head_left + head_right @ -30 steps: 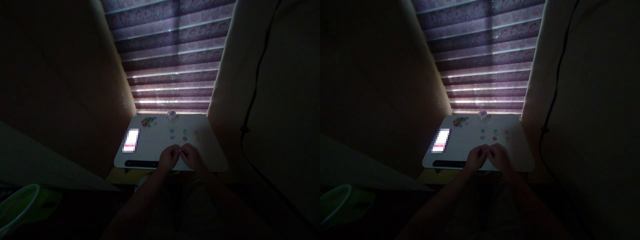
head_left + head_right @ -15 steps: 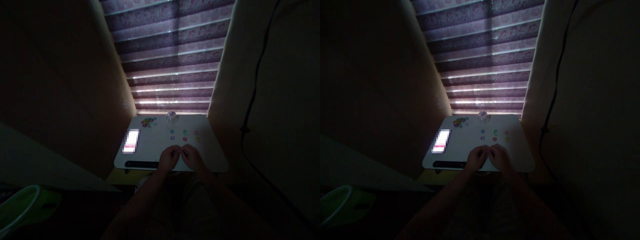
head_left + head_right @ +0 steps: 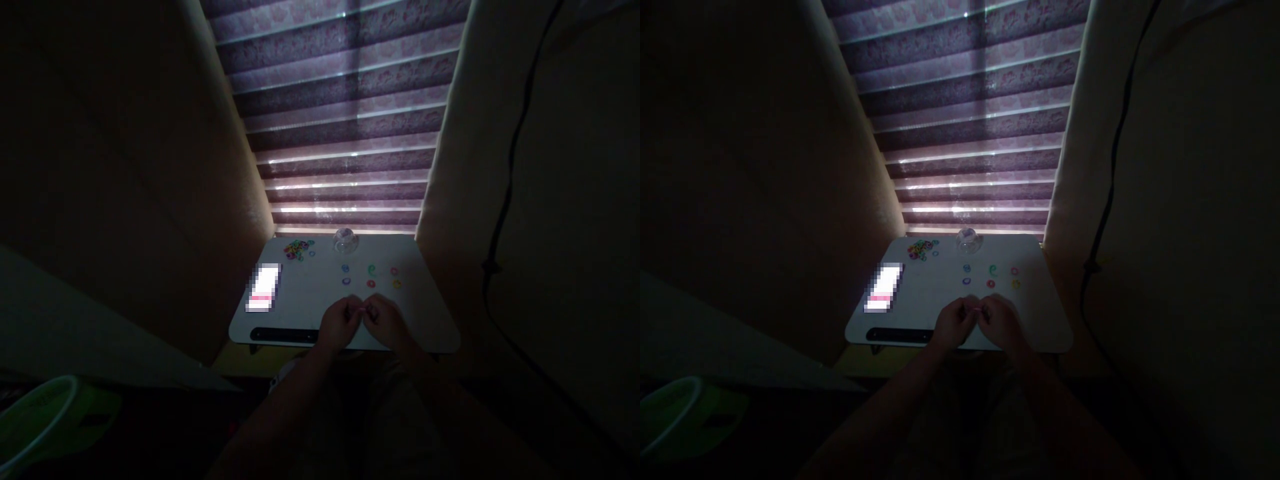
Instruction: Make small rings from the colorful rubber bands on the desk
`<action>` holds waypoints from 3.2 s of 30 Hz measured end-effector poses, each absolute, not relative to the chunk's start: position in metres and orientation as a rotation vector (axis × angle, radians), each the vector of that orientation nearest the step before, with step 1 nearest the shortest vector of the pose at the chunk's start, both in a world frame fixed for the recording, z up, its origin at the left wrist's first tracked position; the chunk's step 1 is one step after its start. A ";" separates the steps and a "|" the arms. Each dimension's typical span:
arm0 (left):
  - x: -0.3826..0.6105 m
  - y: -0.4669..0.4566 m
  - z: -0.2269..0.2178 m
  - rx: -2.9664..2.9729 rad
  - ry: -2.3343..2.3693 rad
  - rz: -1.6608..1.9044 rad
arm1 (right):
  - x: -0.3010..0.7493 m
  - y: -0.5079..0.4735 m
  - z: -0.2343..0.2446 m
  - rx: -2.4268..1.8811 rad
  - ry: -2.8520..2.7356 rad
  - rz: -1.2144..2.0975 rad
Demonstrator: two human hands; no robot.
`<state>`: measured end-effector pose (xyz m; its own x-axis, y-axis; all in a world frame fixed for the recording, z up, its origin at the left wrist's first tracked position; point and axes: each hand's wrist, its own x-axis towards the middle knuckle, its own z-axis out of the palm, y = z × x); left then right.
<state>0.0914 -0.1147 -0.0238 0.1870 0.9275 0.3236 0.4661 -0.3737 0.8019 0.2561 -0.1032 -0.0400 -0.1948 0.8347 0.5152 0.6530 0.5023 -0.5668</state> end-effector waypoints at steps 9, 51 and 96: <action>0.092 -0.115 -0.022 1.957 1.328 1.071 | 0.255 -0.102 -0.036 -1.231 -1.971 0.257; 0.096 -0.114 -0.014 1.979 1.253 1.088 | 0.254 -0.102 -0.035 -1.259 -1.955 0.269; 0.094 -0.114 -0.016 2.019 1.275 1.087 | 0.253 -0.102 -0.032 -1.246 -1.971 0.312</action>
